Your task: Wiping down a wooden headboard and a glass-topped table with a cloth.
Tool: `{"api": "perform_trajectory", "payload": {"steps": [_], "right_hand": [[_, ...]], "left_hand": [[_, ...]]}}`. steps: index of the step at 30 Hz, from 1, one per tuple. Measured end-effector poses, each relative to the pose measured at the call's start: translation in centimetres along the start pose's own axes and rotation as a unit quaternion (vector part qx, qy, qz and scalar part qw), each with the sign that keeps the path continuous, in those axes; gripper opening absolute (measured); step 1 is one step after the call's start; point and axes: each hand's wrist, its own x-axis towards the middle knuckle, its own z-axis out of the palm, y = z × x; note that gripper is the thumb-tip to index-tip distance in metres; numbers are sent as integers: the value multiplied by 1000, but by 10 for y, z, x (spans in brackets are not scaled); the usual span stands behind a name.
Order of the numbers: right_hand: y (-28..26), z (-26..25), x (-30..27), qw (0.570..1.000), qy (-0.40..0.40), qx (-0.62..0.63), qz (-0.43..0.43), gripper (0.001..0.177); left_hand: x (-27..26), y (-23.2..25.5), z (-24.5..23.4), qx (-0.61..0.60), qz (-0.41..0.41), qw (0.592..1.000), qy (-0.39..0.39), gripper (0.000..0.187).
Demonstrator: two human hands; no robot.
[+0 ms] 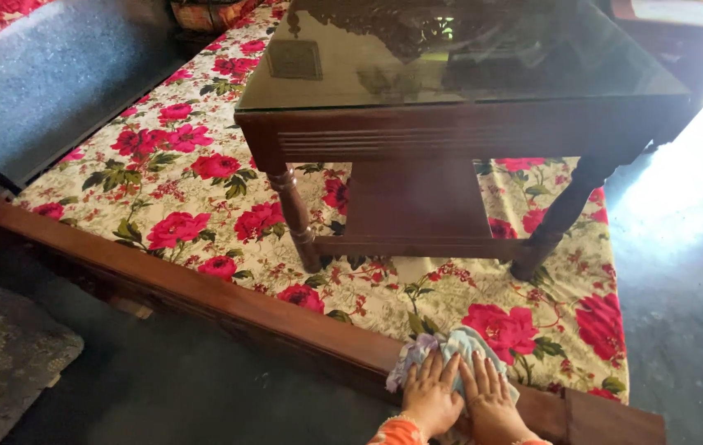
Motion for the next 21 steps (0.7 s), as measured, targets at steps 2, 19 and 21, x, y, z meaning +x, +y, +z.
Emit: {"api": "perform_trajectory", "payload": {"steps": [2,19,21], "right_hand": [[2,4,0,1000,20,15,-11,88],[-8,-29,-4,996,-65,65,-5,113],[-7,-29,-8,996,-55,67,0,114]], "left_hand": [[-1,3,-5,-2,-12,1000,-12,79],[-3,6,-26,28,-25,996,-77,80],[-2,3,-24,24,-14,996,-87,81]]}}
